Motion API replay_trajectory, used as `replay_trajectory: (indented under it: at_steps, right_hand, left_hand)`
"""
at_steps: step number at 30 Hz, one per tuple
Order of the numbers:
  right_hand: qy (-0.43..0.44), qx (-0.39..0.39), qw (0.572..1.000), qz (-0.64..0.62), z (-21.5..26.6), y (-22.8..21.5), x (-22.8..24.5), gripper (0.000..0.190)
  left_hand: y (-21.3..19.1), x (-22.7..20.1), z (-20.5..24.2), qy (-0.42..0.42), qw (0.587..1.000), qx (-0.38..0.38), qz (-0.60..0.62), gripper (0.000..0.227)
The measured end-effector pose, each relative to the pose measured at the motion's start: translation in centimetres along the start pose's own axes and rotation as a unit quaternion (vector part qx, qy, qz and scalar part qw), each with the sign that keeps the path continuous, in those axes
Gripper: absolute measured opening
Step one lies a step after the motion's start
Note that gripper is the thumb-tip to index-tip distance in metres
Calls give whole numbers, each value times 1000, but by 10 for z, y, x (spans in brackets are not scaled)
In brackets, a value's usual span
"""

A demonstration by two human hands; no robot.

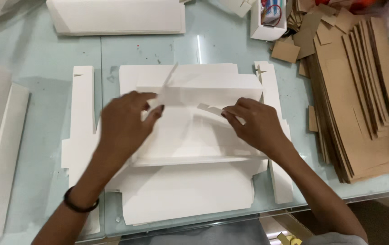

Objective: The person folds white cardboard box blanks into rectangular boxes by hand. They fold the side flaps, insert small cardboard tabs into slots to secure the shape, and stack the finished boxes on the table.

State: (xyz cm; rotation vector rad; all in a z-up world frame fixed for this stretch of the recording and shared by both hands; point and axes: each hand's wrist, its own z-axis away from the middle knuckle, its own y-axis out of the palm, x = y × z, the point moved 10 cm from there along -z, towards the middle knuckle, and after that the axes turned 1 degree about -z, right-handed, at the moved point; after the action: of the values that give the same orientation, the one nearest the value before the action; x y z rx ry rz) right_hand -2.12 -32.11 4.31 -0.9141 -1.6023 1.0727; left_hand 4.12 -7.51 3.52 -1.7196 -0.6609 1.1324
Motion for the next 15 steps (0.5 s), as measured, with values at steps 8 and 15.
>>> replay_trajectory:
  at_steps: [8,15]
  right_hand:
    - [-38,-21,998,42,20,18,7,9]
    - [-102,-65,991,59,26,21,21,7]
  left_hand:
    - [39,-64,11,256,962,-83,48,17]
    - [52,-66,15,277,956,-75,52,16]
